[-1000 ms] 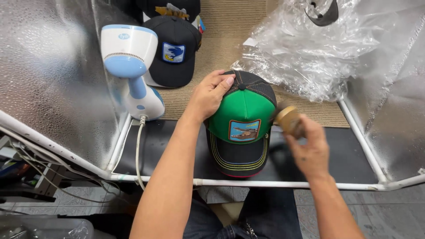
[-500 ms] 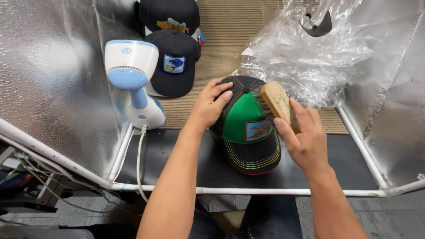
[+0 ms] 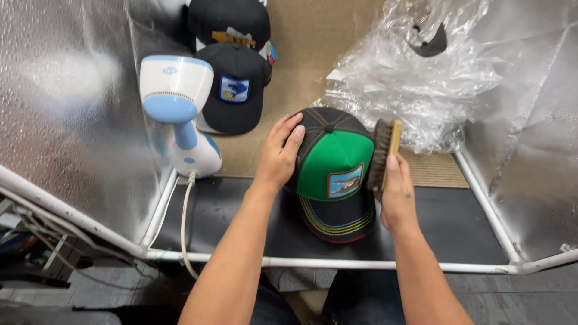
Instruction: Brushing a trucker hat with a wooden brush to remove lint or dust as part of a cleaning or quality control process.
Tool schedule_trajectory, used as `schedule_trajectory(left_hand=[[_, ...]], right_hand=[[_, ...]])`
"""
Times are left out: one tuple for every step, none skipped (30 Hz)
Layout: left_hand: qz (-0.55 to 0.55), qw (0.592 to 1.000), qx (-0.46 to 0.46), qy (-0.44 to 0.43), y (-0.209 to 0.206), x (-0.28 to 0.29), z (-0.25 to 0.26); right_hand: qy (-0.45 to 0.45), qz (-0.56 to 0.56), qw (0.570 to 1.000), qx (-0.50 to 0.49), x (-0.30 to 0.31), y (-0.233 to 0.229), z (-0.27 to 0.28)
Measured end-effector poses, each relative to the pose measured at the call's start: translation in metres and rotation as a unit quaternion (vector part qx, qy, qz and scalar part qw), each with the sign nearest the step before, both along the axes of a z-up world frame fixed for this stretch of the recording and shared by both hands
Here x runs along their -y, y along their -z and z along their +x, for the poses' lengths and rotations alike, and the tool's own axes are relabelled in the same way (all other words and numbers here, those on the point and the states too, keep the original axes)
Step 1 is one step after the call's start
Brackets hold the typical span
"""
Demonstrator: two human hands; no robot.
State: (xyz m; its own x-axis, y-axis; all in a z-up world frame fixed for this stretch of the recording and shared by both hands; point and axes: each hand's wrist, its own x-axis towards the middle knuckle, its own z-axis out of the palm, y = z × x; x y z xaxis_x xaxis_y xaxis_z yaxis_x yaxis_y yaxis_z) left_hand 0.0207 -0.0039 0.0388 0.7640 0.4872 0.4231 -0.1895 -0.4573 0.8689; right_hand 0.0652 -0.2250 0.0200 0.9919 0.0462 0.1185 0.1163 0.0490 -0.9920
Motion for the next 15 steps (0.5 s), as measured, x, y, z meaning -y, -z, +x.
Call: schedule_trajectory(left_hand=[[-0.002, 1.0, -0.006, -0.003, 0.001, 0.01, -0.014], [0.01, 0.999, 0.005, -0.04, -0.004, 0.018, -0.021], [0.022, 0.997, 0.016, -0.076, -0.009, 0.026, -0.027], [0.021, 0.997, 0.015, -0.075, -0.005, 0.022, -0.028], [0.039, 0.996, 0.017, -0.082, 0.0, 0.017, -0.029], [0.057, 0.994, 0.021, -0.09, 0.004, 0.011, -0.03], [0.056, 0.994, 0.021, -0.089, 0.001, 0.009, -0.026], [0.105, 0.987, 0.025, -0.117, -0.004, 0.005, -0.023], [0.153, 0.977, 0.029, -0.145, -0.009, 0.001, -0.019], [0.149, 0.978, 0.025, -0.146, -0.015, -0.003, -0.011], [0.145, 0.987, -0.019, -0.064, -0.021, -0.008, -0.003], [0.14, 0.988, -0.06, 0.02, -0.028, -0.013, 0.007], [0.137, 0.988, -0.062, 0.021, -0.02, -0.017, 0.013], [0.101, 0.988, -0.111, 0.023, -0.016, -0.025, 0.021], [0.064, 0.985, -0.16, 0.025, -0.013, -0.032, 0.03]], right_hand=[[-0.003, -0.002, 1.0, -0.006, 0.0, 0.011, 0.009], [0.004, -0.01, 0.999, 0.031, -0.002, 0.017, 0.024], [0.012, -0.018, 0.997, 0.068, -0.004, 0.024, 0.038], [0.013, -0.019, 0.998, 0.067, -0.004, 0.02, 0.039], [0.001, -0.031, 0.996, 0.089, -0.006, 0.017, 0.04], [-0.011, -0.045, 0.993, 0.113, -0.009, 0.013, 0.041], [-0.01, -0.046, 0.992, 0.113, -0.001, 0.002, 0.031], [-0.012, -0.093, 0.983, 0.155, 0.004, -0.012, 0.023], [-0.014, -0.14, 0.97, 0.196, 0.009, -0.025, 0.015], [-0.016, -0.144, 0.97, 0.193, 0.011, -0.023, 0.013], [0.001, -0.137, 0.956, 0.259, 0.013, -0.021, 0.011], [0.02, -0.129, 0.937, 0.325, 0.015, -0.02, 0.009], [0.02, -0.132, 0.937, 0.323, 0.01, -0.008, 0.003], [0.047, -0.168, 0.866, 0.468, 0.002, 0.003, 0.0], [0.074, -0.2, 0.772, 0.6, -0.007, 0.013, -0.002]])
